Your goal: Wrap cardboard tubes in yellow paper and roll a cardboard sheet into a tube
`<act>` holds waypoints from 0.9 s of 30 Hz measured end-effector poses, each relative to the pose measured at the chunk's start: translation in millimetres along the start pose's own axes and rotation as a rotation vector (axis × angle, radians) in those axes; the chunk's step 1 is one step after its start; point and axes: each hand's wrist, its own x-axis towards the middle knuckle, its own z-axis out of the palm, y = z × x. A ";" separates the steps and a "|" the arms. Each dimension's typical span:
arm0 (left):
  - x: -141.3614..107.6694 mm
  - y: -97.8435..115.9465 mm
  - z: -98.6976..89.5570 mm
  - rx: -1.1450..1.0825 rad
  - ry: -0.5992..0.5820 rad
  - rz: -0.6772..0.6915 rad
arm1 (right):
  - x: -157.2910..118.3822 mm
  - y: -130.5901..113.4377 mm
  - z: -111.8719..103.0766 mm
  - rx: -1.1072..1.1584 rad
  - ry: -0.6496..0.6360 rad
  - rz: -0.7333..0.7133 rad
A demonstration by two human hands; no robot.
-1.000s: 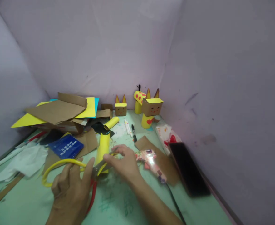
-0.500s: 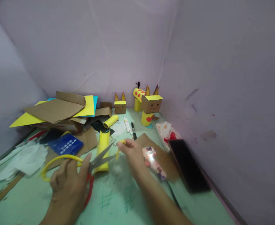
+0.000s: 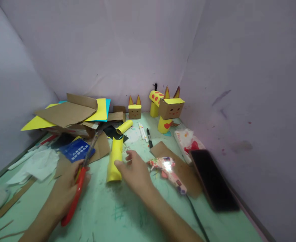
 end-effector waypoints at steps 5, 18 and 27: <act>-6.7 6.9 -1.1 -0.076 -0.145 -0.095 | 17.8 -2.2 16.8 -0.029 -0.073 0.115; -10.3 11.0 -5.9 -0.312 -0.173 -0.078 | 11.3 -0.2 -7.5 0.736 -0.315 0.337; -33.1 21.3 3.3 -0.330 -0.079 0.291 | 7.9 10.8 -30.2 1.481 -0.215 0.287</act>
